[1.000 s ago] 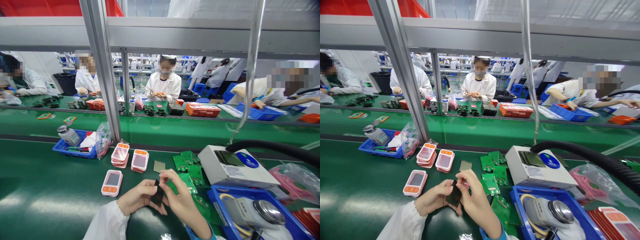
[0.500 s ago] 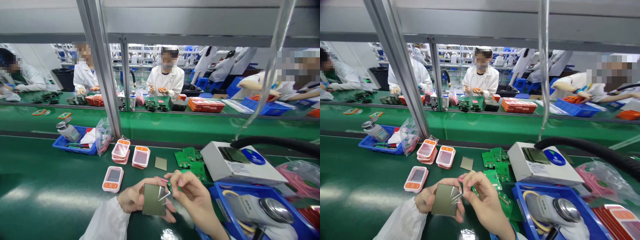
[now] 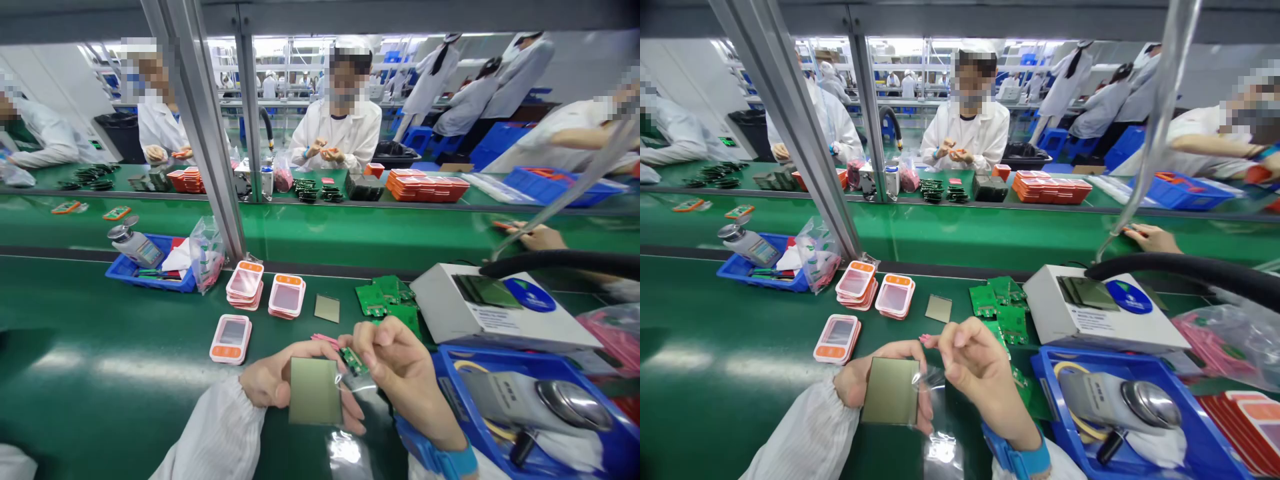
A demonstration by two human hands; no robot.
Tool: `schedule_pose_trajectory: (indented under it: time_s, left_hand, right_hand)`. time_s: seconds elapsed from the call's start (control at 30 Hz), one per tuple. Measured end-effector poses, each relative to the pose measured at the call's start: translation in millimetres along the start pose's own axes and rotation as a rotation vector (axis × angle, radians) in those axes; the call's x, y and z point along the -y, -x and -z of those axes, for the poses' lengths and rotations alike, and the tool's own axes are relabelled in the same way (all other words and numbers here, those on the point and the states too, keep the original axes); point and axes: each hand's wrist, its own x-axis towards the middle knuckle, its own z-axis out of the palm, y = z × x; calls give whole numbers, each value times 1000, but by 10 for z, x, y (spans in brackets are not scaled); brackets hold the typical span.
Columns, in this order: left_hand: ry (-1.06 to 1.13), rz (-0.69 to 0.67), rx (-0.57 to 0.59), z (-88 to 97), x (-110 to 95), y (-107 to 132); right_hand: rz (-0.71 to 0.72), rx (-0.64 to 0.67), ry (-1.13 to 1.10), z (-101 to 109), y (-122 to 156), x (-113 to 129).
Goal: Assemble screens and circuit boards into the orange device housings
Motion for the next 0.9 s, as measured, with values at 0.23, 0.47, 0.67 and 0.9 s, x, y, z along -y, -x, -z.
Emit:
schedule_pose_trajectory:
  time_s: [0.23, 0.47, 0.67, 0.9]
  left_hand:
    - [17, 9, -52, -21, -10, -20]
    - [34, 28, -22, -21, -11, -37]
    - [46, 50, 8, -26, -18, -57]
    - [53, 43, 14, -19, 4, -66]
  right_hand:
    - [-20, -17, -33, 20, -4, -17]
    - [-34, -25, -68, 3, -7, -7]
    - [-47, -19, -42, -5, -1, 14]
    - [-46, -38, -58, -15, -16, 16]
